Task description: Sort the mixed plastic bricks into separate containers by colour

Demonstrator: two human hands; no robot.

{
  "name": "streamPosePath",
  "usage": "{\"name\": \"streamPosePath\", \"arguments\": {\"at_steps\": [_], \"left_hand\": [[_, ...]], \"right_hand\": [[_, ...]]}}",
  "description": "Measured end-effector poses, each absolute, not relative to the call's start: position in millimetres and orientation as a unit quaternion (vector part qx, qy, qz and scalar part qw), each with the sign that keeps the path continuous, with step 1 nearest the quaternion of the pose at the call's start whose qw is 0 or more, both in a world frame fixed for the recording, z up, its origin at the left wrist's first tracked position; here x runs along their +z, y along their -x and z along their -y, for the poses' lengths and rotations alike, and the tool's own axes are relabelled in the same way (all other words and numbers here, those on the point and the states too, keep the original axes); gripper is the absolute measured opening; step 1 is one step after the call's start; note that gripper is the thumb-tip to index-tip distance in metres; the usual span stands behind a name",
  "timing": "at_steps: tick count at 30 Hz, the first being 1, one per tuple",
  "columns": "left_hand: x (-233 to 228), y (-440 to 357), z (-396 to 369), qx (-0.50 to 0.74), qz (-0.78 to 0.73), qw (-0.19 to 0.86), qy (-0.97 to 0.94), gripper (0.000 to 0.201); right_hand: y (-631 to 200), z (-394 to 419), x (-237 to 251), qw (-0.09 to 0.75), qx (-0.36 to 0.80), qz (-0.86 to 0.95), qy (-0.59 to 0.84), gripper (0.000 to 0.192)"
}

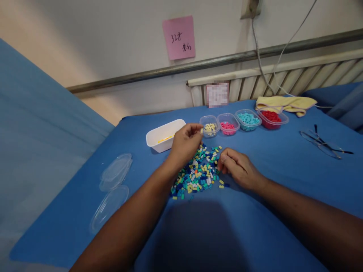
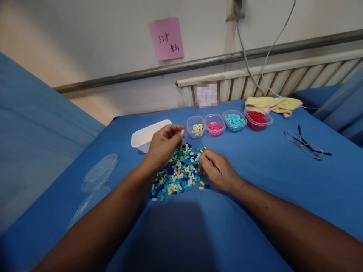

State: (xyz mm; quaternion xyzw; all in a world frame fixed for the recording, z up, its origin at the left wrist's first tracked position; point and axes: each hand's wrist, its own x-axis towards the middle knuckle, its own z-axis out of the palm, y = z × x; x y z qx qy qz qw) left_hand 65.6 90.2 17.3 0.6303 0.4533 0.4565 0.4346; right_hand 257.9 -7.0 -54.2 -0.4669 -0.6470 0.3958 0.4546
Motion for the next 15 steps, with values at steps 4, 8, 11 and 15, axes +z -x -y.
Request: {"name": "streamPosePath", "arguments": {"at_steps": [4,8,11,15], "left_hand": [[25,-80,-142,0.378,-0.464,0.348,-0.721,0.038],[29,-73,-145,0.368,-0.467,0.311,-0.741,0.049],[28,-44,-114,0.382,-0.474,0.284,-0.741,0.04],[21,11,-57,0.331,-0.492,0.251,-0.765,0.027]], "right_hand": [[-260,8,-56,0.462,0.403,0.654,0.443,0.056],[-261,11,-54,0.465,0.383,0.658,0.451,0.058],[-259,9,-55,0.481,0.366,0.647,0.464,0.043],[-255,4,-68,0.486,0.371,0.644,0.459,0.027]]}}
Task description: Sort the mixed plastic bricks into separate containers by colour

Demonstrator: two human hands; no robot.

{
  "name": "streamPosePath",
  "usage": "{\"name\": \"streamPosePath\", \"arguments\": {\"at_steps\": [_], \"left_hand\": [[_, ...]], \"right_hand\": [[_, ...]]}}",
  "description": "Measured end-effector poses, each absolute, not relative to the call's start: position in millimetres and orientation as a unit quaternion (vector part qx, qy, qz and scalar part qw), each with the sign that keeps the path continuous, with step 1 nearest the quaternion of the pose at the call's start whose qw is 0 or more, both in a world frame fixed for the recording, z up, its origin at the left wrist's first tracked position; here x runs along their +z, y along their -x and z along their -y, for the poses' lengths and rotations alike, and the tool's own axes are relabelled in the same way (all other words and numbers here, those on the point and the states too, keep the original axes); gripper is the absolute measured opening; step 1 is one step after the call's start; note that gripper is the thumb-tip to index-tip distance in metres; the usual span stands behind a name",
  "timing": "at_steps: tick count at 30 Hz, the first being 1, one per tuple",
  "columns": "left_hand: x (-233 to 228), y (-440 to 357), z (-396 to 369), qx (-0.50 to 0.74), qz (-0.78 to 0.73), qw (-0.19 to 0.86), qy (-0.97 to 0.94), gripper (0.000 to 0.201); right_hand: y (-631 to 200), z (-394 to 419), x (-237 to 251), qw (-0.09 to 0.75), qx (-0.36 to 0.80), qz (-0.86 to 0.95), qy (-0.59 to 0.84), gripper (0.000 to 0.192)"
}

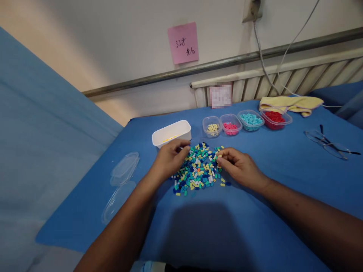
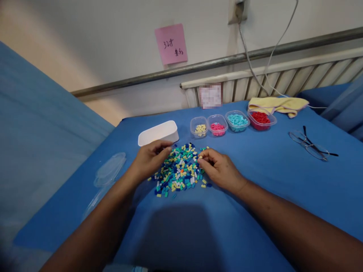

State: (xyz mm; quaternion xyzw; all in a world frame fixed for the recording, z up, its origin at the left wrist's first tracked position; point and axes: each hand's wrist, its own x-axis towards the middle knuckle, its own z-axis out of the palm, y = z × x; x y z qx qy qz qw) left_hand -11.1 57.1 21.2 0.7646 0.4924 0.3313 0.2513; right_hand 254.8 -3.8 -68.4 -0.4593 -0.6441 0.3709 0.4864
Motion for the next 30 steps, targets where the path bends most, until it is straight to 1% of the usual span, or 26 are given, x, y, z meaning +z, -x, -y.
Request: {"name": "streamPosePath", "arguments": {"at_steps": [5,9,13,19,24,30], "left_hand": [[15,63,3,0.25,-0.51,0.2,-0.799,0.023],[9,76,37,0.232,-0.5,0.168,-0.817,0.023],[-9,75,60,0.233,-0.463,0.127,-0.846,0.022],[-40,72,74,0.282,-0.432,0.037,-0.856,0.022],[-47,68,78,0.266,-0.444,-0.014,-0.856,0.023],[-49,68,78,0.249,-0.468,-0.037,-0.847,0.024]], "right_hand": [[-254,0,-83,0.482,0.361,0.662,0.446,0.033],[-258,1,-82,0.488,0.353,0.654,0.458,0.034],[-262,5,-77,0.493,0.309,0.662,0.473,0.032],[-270,7,-73,0.483,0.195,0.705,0.482,0.028],[-275,4,-76,0.454,0.142,0.738,0.478,0.034],[-274,3,-81,0.39,0.097,0.816,0.415,0.043]]}}
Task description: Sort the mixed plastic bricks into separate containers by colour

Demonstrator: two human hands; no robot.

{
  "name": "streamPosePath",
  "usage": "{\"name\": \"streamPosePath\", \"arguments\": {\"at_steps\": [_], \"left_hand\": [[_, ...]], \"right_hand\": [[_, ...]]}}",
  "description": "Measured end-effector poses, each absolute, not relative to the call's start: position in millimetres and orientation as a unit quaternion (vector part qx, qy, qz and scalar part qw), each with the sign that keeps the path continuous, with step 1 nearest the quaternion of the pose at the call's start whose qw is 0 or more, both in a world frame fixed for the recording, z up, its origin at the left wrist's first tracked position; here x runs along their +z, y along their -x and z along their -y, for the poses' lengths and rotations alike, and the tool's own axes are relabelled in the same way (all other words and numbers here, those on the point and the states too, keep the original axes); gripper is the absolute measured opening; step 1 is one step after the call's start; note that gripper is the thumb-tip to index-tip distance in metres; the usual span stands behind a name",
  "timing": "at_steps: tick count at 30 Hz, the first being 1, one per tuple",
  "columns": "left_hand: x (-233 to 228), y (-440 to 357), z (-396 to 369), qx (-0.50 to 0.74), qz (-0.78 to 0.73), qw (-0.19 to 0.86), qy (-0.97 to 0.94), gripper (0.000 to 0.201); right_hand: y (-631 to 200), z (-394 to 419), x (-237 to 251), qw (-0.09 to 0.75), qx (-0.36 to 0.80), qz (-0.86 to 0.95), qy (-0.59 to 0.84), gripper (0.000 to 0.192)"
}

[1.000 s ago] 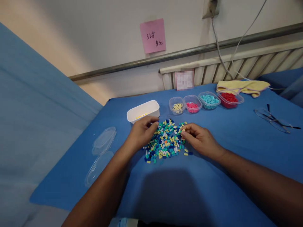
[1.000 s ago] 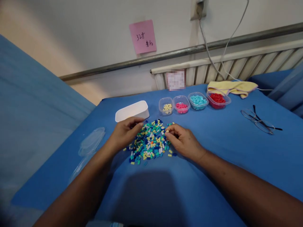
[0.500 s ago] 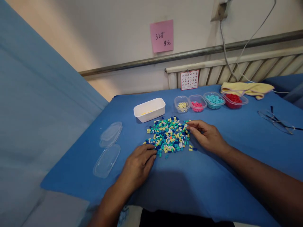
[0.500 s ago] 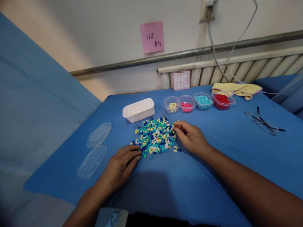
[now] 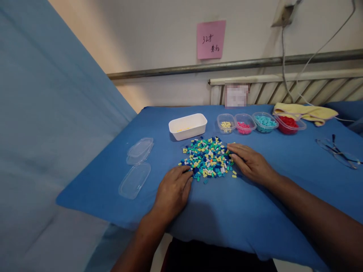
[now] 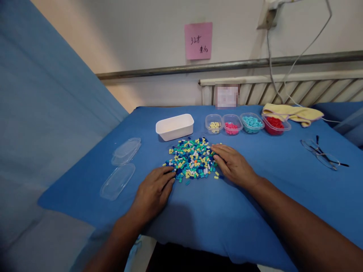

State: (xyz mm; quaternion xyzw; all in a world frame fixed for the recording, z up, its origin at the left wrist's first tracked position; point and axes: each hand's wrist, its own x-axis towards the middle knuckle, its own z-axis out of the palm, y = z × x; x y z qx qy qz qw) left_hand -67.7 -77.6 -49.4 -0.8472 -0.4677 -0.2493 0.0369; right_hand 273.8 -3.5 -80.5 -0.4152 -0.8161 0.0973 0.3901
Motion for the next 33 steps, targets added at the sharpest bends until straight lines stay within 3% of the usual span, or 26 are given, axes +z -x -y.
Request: {"name": "streamPosePath", "arguments": {"at_steps": [7,11,14,20,28,33], "left_hand": [[-57,70,76,-0.265,0.49,0.038,0.829,0.023],[-57,69,76,-0.272,0.492,0.031,0.826,0.023],[-58,69,77,-0.282,0.491,0.027,0.824,0.022],[-58,68,78,-0.271,0.502,0.017,0.821,0.021],[-55,67,79,-0.271,0.505,0.02,0.819,0.021],[-50,67,82,-0.282,0.507,0.021,0.814,0.02]], "right_hand": [[-249,5,-69,0.253,0.09,0.87,0.413,0.058],[-212,6,-56,0.155,0.094,0.925,0.333,0.068],[-193,-2,-52,0.123,0.097,0.944,0.29,0.07],[-205,-18,-54,0.083,0.103,0.913,0.385,0.08],[-233,37,-54,0.114,0.117,0.934,0.318,0.073],[-269,31,-57,0.268,0.097,0.884,0.371,0.051]]}}
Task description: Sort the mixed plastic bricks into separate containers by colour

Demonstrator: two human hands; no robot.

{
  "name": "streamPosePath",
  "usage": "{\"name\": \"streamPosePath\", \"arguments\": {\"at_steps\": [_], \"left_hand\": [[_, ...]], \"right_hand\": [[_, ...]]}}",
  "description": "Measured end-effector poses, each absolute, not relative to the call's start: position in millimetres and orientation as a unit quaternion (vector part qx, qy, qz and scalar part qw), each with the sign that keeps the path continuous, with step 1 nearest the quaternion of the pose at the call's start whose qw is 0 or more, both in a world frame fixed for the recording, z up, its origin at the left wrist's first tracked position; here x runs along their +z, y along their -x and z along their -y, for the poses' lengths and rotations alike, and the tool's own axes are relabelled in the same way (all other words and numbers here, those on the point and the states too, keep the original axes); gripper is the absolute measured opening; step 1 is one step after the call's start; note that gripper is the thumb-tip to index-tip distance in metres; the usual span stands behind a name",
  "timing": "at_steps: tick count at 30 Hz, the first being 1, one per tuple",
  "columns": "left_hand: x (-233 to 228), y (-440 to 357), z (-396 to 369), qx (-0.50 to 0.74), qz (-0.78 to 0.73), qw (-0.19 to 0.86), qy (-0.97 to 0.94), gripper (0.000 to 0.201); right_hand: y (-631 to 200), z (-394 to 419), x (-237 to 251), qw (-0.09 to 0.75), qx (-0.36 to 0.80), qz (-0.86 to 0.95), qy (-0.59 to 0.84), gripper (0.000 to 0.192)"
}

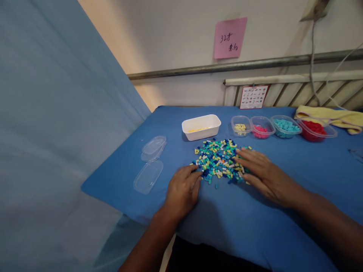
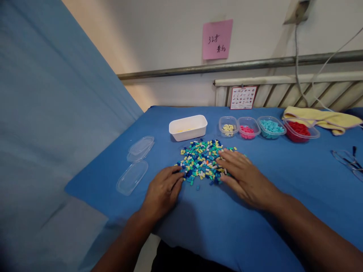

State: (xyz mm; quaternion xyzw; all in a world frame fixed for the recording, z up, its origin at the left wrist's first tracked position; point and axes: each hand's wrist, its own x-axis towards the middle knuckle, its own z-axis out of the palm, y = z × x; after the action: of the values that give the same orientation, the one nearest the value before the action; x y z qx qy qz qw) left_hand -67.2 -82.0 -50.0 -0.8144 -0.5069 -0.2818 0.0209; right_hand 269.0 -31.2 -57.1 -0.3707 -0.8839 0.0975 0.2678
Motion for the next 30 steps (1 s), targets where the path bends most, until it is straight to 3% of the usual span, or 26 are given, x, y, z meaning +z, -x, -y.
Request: {"name": "streamPosePath", "arguments": {"at_steps": [4,8,13,17,23,27,30], "left_hand": [[-36,77,86,-0.376,0.534,0.001,0.757,0.02],[-10,116,86,-0.417,0.616,0.015,0.668,0.023],[7,186,87,-0.31,0.747,0.029,0.588,0.038],[-5,211,94,-0.184,0.78,0.011,0.599,0.035],[-12,198,105,-0.176,0.807,-0.038,0.562,0.049],[-12,181,113,-0.167,0.769,-0.017,0.617,0.057],[-17,167,114,-0.229,0.755,-0.06,0.612,0.058]], "right_hand": [[-301,6,-66,0.4,0.121,0.77,0.482,0.041],[-317,-7,-70,0.44,0.185,0.609,0.633,0.046],[-316,-4,-70,0.403,0.206,0.604,0.656,0.046],[-316,-2,-77,0.384,0.192,0.626,0.651,0.048],[-319,-2,-82,0.377,0.169,0.636,0.652,0.047],[-316,0,-78,0.374,0.177,0.641,0.646,0.045],[-315,2,-77,0.367,0.171,0.652,0.641,0.044]]}}
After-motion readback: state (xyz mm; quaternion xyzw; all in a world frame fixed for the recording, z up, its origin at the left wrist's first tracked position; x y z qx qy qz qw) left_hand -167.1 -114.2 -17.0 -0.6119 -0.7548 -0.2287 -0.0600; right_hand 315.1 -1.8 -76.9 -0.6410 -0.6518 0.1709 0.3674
